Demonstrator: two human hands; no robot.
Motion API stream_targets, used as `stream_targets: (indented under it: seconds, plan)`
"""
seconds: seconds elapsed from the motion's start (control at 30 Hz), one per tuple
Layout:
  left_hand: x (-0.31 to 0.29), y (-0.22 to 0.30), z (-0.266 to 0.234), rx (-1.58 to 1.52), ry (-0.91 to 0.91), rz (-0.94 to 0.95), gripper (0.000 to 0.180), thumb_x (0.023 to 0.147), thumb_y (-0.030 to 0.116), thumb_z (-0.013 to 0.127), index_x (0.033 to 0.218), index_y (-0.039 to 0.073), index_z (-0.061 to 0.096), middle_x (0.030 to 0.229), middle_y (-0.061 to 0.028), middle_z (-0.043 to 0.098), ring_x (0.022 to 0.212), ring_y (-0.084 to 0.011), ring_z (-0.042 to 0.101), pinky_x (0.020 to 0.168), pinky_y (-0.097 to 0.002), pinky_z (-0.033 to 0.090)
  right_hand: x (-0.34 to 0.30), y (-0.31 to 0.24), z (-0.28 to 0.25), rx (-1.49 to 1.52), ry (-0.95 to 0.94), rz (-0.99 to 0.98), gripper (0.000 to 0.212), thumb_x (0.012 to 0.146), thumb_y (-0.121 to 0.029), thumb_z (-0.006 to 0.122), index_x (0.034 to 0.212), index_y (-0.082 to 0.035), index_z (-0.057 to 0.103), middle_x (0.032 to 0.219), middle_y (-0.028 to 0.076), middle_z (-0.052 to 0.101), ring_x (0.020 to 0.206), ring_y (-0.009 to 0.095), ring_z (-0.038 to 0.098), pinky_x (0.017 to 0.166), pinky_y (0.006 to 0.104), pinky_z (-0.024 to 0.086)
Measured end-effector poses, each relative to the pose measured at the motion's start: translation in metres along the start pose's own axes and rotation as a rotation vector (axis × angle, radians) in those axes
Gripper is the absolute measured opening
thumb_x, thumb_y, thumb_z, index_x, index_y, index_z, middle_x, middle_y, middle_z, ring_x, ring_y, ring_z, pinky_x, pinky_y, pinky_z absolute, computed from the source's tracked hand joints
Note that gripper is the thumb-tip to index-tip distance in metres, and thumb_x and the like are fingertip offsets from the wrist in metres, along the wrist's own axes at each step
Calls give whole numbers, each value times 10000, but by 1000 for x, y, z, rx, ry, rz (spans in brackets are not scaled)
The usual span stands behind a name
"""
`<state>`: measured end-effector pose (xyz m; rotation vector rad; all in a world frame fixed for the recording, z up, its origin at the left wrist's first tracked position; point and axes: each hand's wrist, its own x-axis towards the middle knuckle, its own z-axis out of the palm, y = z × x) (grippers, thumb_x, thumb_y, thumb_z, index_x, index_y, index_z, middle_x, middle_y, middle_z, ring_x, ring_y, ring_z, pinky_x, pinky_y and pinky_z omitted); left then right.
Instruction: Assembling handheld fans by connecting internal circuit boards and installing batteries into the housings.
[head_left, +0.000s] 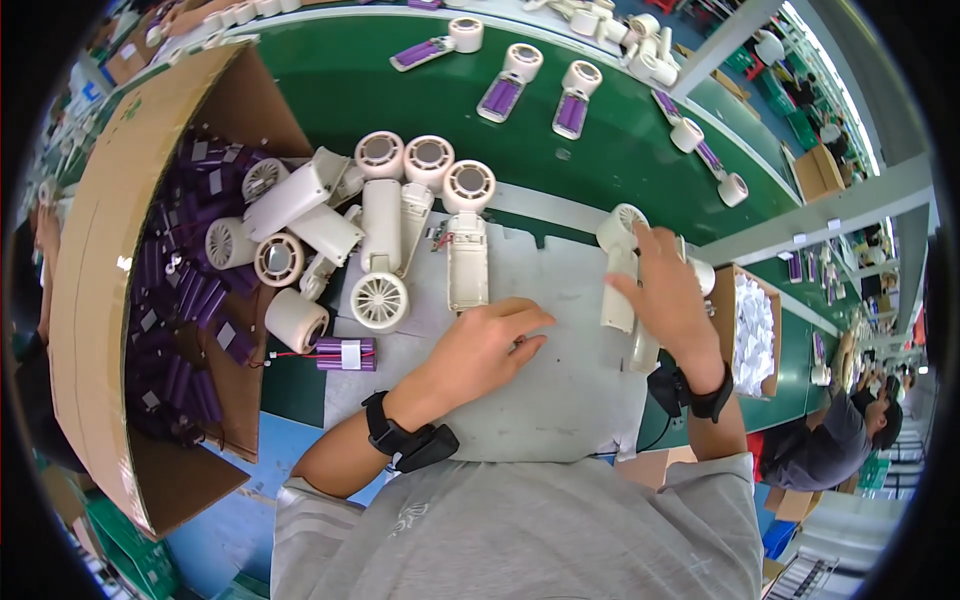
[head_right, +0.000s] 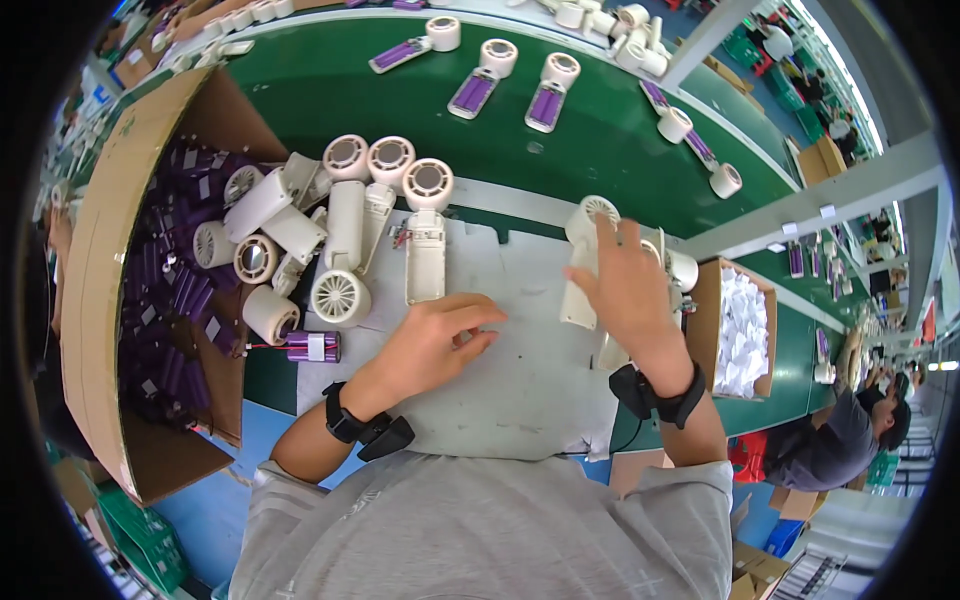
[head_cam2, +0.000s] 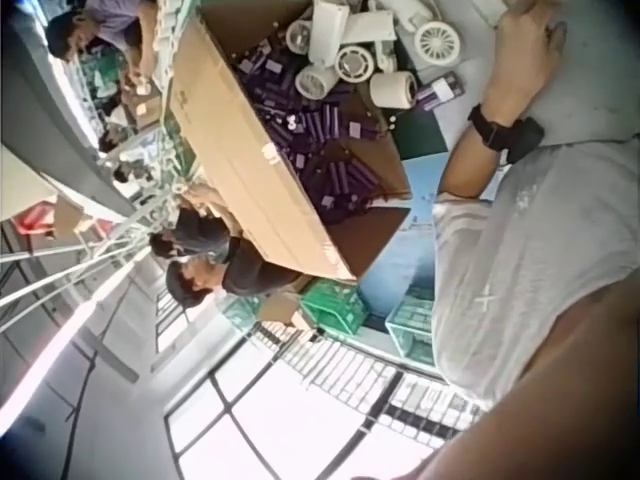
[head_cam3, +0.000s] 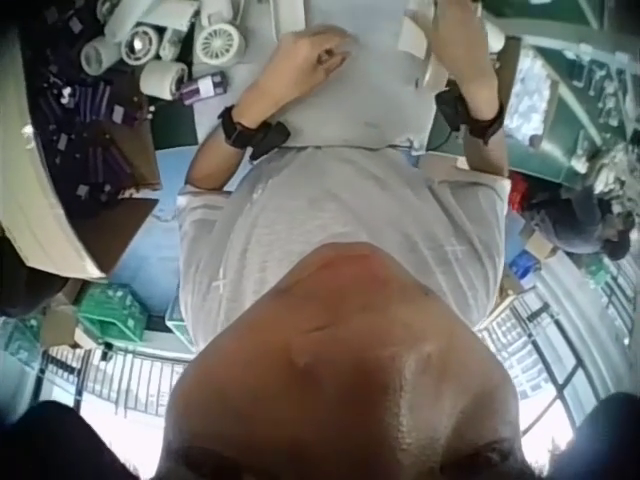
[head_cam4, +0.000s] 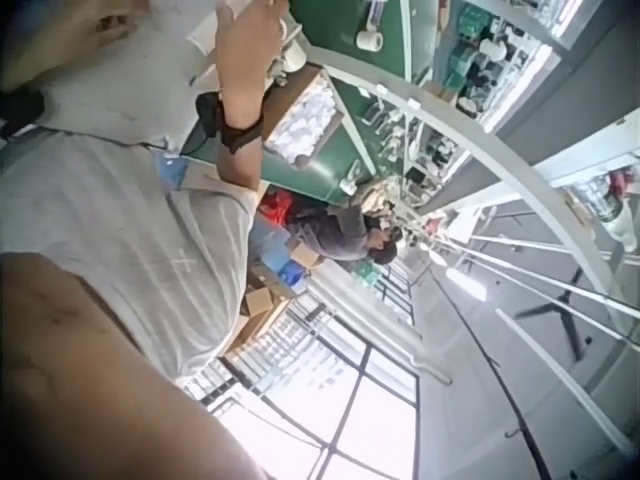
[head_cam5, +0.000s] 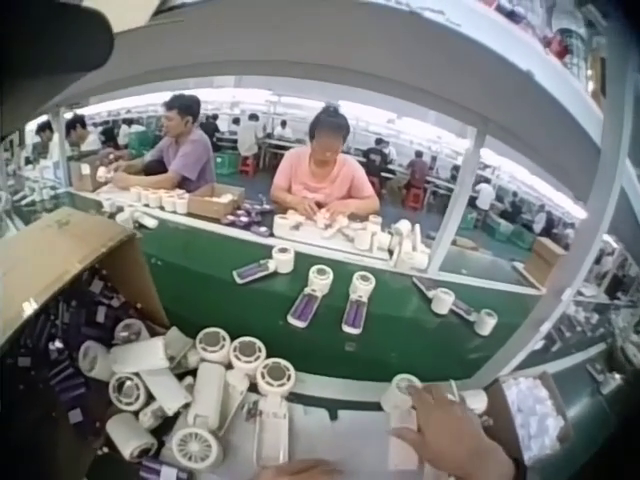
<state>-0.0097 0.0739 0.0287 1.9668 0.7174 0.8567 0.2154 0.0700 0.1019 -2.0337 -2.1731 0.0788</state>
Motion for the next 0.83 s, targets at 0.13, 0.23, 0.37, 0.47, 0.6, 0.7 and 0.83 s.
stream_targets:
  seconds: [0.13,0.23,0.37,0.47,0.6,0.7,0.83]
  plan:
    - [0,-4,4,3,43,19,227,793,-3,685,1017,15,654,996,-122,661,685,-229,647,611,-297,538,-12,-3,31,-176,-14,143,551,801,-84,665,1311,0,474,1199,243,554,1069,396,579,864,442,493]
    - [-1,-6,4,-18,86,4,247,797,0,681,1041,20,647,1024,-123,653,684,-234,644,614,-308,539,-12,4,37,-165,30,106,555,813,-46,622,1339,-12,449,1219,270,538,1088,424,558,889,456,487]
    - [2,-3,2,-71,159,-40,325,792,28,698,1108,40,620,1075,-136,633,705,-248,641,618,-328,539,-6,9,8,195,70,35,504,848,-3,516,1346,-15,439,1230,236,552,1042,321,608,856,398,509]
    - [-5,2,6,-130,212,-75,380,791,63,712,1153,54,597,1105,-151,617,741,-263,640,640,-346,540,-29,-3,10,494,-81,177,475,866,-5,483,1339,-15,445,1206,196,576,981,229,639,807,342,523]
    - [0,-4,9,-157,141,-35,426,802,123,718,1195,62,567,1127,-175,599,811,-288,636,702,-371,538,-82,-23,51,775,-151,259,400,885,-1,484,1284,-25,501,1022,119,629,760,138,615,679,276,497]
    - [-7,-11,14,-28,-42,-59,435,815,159,710,1209,61,553,1125,-188,594,846,-302,631,746,-375,531,-78,-32,29,588,-284,106,351,877,-2,538,1227,-26,547,960,126,627,681,162,593,639,290,489]
    - [-9,-15,17,113,-219,-26,429,836,168,681,1223,54,535,1182,-165,577,976,-283,614,843,-371,499,-43,-64,-20,435,-465,-146,352,841,-43,628,1189,-28,578,977,118,629,720,192,593,642,297,489]
